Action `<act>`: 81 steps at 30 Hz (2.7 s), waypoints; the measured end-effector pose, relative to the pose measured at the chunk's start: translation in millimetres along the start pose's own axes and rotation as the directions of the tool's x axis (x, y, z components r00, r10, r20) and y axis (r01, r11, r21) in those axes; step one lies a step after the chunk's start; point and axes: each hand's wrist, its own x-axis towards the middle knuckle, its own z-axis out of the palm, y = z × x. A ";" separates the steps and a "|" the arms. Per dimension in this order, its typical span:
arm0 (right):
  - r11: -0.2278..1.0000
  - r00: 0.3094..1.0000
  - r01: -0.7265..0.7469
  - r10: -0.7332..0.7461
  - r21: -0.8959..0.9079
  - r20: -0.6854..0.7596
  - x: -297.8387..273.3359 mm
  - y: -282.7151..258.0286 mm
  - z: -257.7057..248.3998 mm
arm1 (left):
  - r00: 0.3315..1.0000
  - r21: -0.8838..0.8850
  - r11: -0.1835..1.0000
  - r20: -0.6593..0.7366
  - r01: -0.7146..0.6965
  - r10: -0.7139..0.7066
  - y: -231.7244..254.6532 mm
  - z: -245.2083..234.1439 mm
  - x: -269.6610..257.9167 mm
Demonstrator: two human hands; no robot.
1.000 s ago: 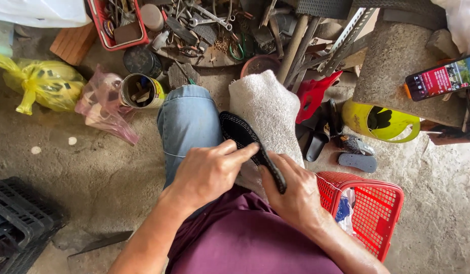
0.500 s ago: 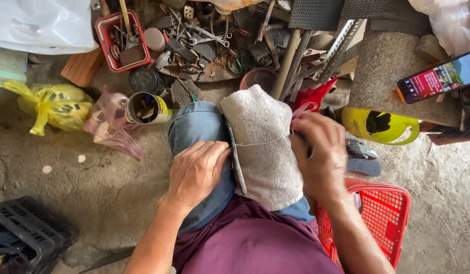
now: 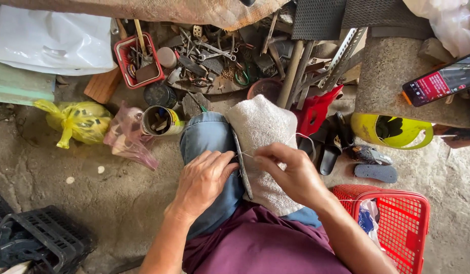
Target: The person sits and sews a black sandal using a needle and white thread. They repeatedly push the needle through the sandal strap and pull the thread tight to secure the stitching.
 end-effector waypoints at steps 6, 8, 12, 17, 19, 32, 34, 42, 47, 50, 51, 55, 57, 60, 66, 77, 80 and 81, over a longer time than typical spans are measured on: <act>0.870 0.999 0.034 -0.034 -0.491 0.008 7.5 0.1 15.0 | 1.000 0.026 1.000 -0.012 -0.008 0.008 0.6 0.3 -2.8; 0.841 0.997 0.080 -0.067 -0.535 0.045 3.6 -2.6 13.3 | 0.997 0.062 0.996 0.014 0.071 -0.072 4.3 0.0 -3.6; 0.823 0.996 0.049 -0.085 -0.566 -0.037 -3.2 9.2 10.7 | 0.947 0.095 0.943 -0.012 0.319 -0.320 11.8 -13.5 -24.1; 0.760 0.995 0.094 -0.045 -0.643 0.092 -8.2 15.5 3.4 | 0.763 0.342 0.733 0.065 0.588 -0.643 -5.3 -22.8 -71.8; 0.839 0.991 0.105 -0.043 -0.534 0.126 -14.0 1.0 3.5 | 0.797 0.282 0.770 0.031 0.572 -0.604 4.0 -19.4 -64.2; 0.815 0.932 0.228 -0.341 -0.533 -0.121 -28.3 -8.1 35.5 | 0.905 -0.172 0.899 -0.076 0.403 -0.419 34.2 13.2 -29.2; 0.836 0.929 0.212 -0.333 -0.506 -0.162 -26.7 1.7 33.5 | 0.903 -0.202 0.905 -0.145 0.373 -0.405 32.0 23.7 -30.3; 0.844 0.982 0.052 -0.140 -0.533 -0.126 -24.8 9.8 21.2 | 0.918 -0.083 0.951 -0.249 0.298 -0.310 33.3 54.2 -4.1; 0.813 0.978 0.087 -0.181 -0.576 -0.107 -20.8 25.7 14.9 | 0.920 -0.614 0.717 0.040 0.330 -0.390 56.3 18.3 -4.8; 0.837 0.959 0.192 -0.270 -0.513 -0.081 -24.4 36.6 16.3 | 0.924 -0.565 0.768 -0.025 0.303 -0.383 66.0 12.2 -18.3; 0.838 0.960 0.193 -0.268 -0.510 -0.076 -23.2 34.6 15.2 | 0.921 -0.564 0.766 -0.025 0.307 -0.388 62.1 9.8 -16.7; 0.832 0.936 0.251 -0.338 -0.495 -0.094 -27.5 37.2 11.3 | 0.937 -0.146 0.961 -0.230 0.233 -0.262 45.5 25.2 -15.2; 0.821 0.928 0.262 -0.358 -0.508 -0.100 -25.8 41.8 8.7 | 0.919 0.023 0.969 -0.322 0.247 -0.226 37.9 37.2 -8.0; 0.826 0.934 0.224 -0.333 -0.517 -0.128 -29.4 47.2 5.8 | 0.915 0.107 0.967 -0.362 0.232 -0.180 38.4 47.2 3.4; 0.855 0.953 0.161 -0.264 -0.493 -0.147 -32.7 47.3 2.5 | 0.924 0.070 0.975 -0.341 0.211 -0.175 42.6 52.3 9.8; 0.877 0.969 0.114 -0.202 -0.466 -0.143 -31.2 43.0 1.5 | 0.941 -0.562 0.805 -0.129 0.192 -0.314 50.1 23.9 6.9; 0.812 0.981 0.111 -0.183 -0.573 -0.068 -27.5 6.6 6.5 | 0.978 -0.804 0.565 0.091 0.184 -0.188 47.0 -35.5 -15.0; 0.813 0.981 0.109 -0.182 -0.572 -0.072 -27.5 7.1 7.5 | 0.978 -0.803 0.566 0.094 0.185 -0.186 34.9 -50.0 -28.3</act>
